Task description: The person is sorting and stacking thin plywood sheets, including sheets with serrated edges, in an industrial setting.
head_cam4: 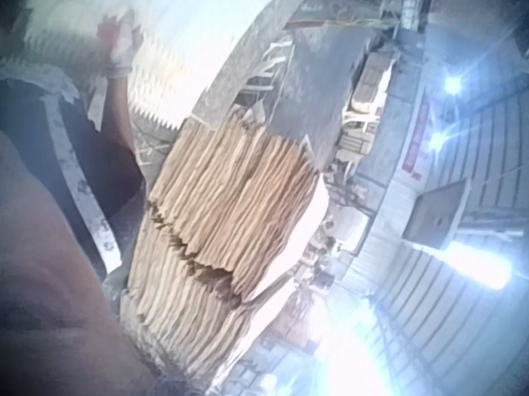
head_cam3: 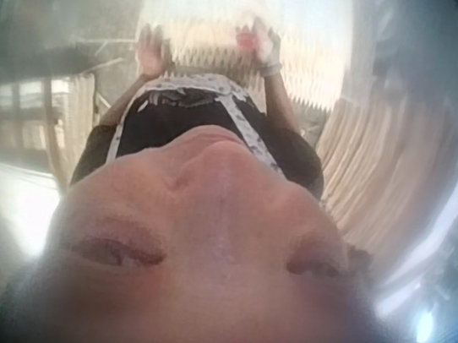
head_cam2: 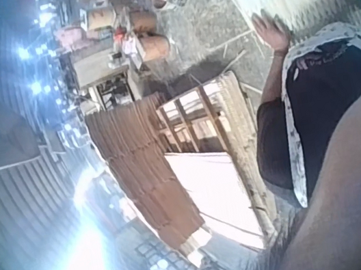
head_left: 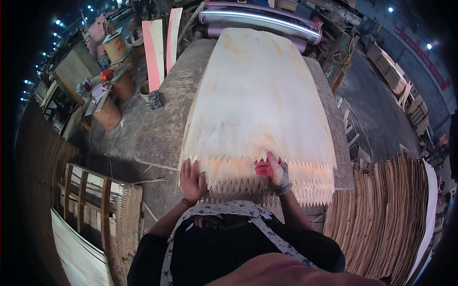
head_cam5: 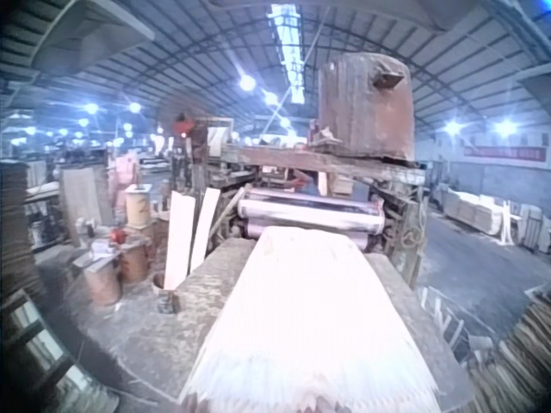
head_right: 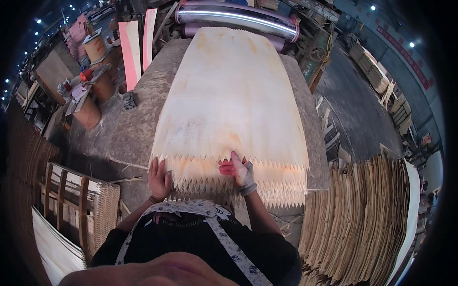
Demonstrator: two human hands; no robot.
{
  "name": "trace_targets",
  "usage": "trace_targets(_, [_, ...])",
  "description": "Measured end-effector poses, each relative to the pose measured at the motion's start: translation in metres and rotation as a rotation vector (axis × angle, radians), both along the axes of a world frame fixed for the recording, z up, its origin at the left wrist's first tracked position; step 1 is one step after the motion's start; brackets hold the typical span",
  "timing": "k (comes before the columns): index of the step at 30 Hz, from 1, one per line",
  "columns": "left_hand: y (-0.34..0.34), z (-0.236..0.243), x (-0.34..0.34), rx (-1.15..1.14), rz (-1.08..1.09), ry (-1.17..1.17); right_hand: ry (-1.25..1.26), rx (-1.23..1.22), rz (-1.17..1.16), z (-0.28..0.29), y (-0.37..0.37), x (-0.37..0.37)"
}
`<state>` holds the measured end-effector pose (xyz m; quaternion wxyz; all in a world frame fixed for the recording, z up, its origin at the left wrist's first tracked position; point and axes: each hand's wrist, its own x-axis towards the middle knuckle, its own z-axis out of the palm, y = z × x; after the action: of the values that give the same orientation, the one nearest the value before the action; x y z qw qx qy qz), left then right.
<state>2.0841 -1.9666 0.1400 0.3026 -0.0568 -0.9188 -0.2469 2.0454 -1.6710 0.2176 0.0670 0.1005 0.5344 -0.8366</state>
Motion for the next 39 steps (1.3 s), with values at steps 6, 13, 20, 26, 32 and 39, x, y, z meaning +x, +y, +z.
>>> trace_targets(6, [-0.002,0.001,0.002,-0.021,0.015,-0.005,-0.006,-0.015,0.012,-0.004,-0.001,-0.002])
trace_targets(13, [-0.001,0.001,-0.001,-0.021,0.016,-0.028,0.028,0.060,-0.019,-0.005,0.004,-0.001])
trace_targets(20, [-0.003,-0.002,-0.001,-0.027,0.014,-0.048,0.033,0.109,0.016,-0.015,0.009,-0.004])
trace_targets(26, [-0.004,-0.004,-0.002,-0.031,0.013,-0.046,0.043,0.102,0.020,-0.016,0.009,-0.004])
trace_targets(32, [-0.004,-0.006,-0.003,-0.028,0.009,-0.017,0.046,0.125,-0.011,-0.007,0.004,-0.001])
trace_targets(39, [-0.002,0.000,-0.001,-0.027,0.005,-0.016,0.069,0.117,-0.029,-0.005,0.003,-0.001])
